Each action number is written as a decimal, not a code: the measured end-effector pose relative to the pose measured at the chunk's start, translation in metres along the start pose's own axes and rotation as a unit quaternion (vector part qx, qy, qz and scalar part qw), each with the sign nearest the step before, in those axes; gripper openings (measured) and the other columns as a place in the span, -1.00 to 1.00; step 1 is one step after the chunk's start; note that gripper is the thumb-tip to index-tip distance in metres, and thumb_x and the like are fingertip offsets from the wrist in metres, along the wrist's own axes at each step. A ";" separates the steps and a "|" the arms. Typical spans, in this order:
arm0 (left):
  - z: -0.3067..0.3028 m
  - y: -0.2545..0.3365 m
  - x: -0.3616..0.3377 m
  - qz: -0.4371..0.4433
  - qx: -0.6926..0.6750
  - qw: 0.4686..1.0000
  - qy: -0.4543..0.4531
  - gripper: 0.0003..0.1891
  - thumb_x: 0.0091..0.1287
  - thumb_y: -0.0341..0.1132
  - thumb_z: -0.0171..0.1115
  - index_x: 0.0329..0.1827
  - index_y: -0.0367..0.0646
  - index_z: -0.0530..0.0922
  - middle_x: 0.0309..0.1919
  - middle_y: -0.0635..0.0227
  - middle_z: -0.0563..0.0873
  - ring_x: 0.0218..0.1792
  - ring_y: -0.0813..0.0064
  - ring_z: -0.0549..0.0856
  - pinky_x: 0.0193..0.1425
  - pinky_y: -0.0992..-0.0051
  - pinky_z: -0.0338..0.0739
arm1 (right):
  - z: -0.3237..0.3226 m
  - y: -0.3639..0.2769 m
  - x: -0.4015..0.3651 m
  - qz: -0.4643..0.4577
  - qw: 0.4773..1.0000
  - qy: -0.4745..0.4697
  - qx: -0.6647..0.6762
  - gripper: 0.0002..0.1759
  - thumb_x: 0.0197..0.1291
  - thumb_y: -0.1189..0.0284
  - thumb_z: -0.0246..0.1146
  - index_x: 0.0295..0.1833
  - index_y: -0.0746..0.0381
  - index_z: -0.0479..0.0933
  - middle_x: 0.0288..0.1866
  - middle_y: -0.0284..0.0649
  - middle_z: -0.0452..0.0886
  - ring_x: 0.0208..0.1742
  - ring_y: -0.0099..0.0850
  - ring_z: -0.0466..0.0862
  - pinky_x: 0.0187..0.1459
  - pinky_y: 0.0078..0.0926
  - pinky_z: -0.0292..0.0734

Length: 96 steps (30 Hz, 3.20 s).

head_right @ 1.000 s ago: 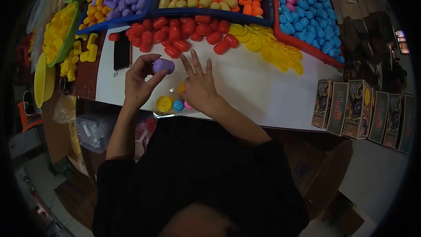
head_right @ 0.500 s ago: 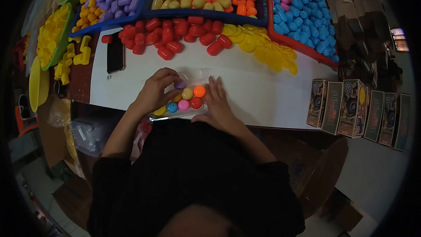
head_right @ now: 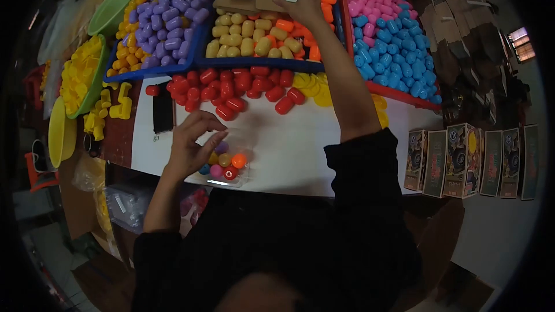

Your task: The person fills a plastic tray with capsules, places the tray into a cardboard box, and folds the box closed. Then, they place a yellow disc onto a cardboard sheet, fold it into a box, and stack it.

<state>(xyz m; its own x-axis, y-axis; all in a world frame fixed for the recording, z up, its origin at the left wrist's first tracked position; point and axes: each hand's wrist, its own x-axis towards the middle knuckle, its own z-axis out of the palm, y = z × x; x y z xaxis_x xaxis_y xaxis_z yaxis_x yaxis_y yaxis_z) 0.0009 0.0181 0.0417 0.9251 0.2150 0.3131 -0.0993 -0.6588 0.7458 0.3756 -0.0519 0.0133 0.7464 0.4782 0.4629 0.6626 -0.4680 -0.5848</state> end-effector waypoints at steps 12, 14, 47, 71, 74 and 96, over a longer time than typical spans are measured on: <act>0.005 -0.035 0.055 -0.074 -0.110 0.985 0.109 -0.48 0.14 -0.28 0.37 0.14 -0.25 0.41 0.02 0.19 0.52 -0.14 0.44 0.55 -0.06 0.48 0.48 | -0.018 -0.006 0.018 0.117 0.984 -0.070 -0.116 -0.31 -0.14 0.06 0.35 0.08 0.28 0.49 -0.19 0.05 0.65 -0.12 -0.13 0.65 -0.10 -0.23 0.55; 0.008 -0.045 0.083 -0.149 -0.171 0.957 0.182 -0.21 0.11 -0.20 0.40 0.33 -0.35 0.19 0.16 0.10 0.41 -0.07 0.43 0.50 0.02 0.47 0.45 | -0.052 -0.029 -0.032 0.051 0.994 0.003 -0.101 -0.29 -0.13 0.10 0.36 0.12 0.30 0.46 -0.14 0.08 0.63 -0.12 -0.11 0.65 -0.10 -0.23 0.54; 0.105 0.017 0.046 0.224 -0.235 0.944 -0.066 -0.29 -0.08 -0.14 0.54 0.19 0.03 0.42 0.23 0.11 0.36 0.23 0.08 0.41 0.28 0.26 0.32 | -0.183 -0.041 -0.302 -0.148 0.977 0.077 0.135 -0.39 -0.09 0.20 0.48 0.03 0.31 0.50 0.30 0.32 0.24 0.29 0.10 0.37 0.20 -0.16 0.37; 0.133 0.051 0.012 0.130 -0.436 0.889 0.048 -0.19 -0.11 0.00 0.54 0.14 -0.20 0.33 0.11 0.03 0.39 0.24 0.04 0.37 0.28 0.28 0.28 | -0.220 -0.129 -0.278 -0.117 0.941 -0.255 -0.190 -0.03 -0.19 0.16 0.49 0.35 0.19 0.19 0.33 0.12 0.17 0.28 0.08 0.26 0.23 -0.04 0.25; 0.137 0.059 0.016 0.182 -0.482 0.847 0.127 -0.30 -0.14 -0.05 0.56 0.05 -0.13 0.44 0.16 0.06 0.39 0.29 -0.01 0.30 0.30 0.20 0.25 | -0.218 -0.132 -0.278 -0.118 0.930 -0.268 -0.222 0.10 -0.23 0.13 0.50 0.42 0.24 0.09 0.40 0.12 0.07 0.36 0.07 0.17 0.31 -0.06 0.15; 0.108 0.023 0.000 0.264 -0.076 0.943 -0.189 -0.68 -0.09 -0.50 0.24 -0.20 -0.09 0.68 -0.13 0.41 0.70 0.01 0.35 0.61 0.16 0.36 0.43 | -0.244 0.017 -0.427 0.303 0.916 0.148 0.218 -0.45 0.13 0.58 0.24 0.28 0.28 0.31 0.07 -0.27 0.47 -0.07 -0.53 0.46 -0.01 -0.55 0.41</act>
<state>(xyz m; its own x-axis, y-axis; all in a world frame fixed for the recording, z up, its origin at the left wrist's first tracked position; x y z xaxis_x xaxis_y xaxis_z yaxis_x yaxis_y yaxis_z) 0.0382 -0.0752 -0.0043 0.7939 -0.4054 0.4532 -0.6070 -0.4842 0.6302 0.0838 -0.4457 -0.0318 0.9958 -0.0238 0.0886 0.0817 -0.2090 -0.9745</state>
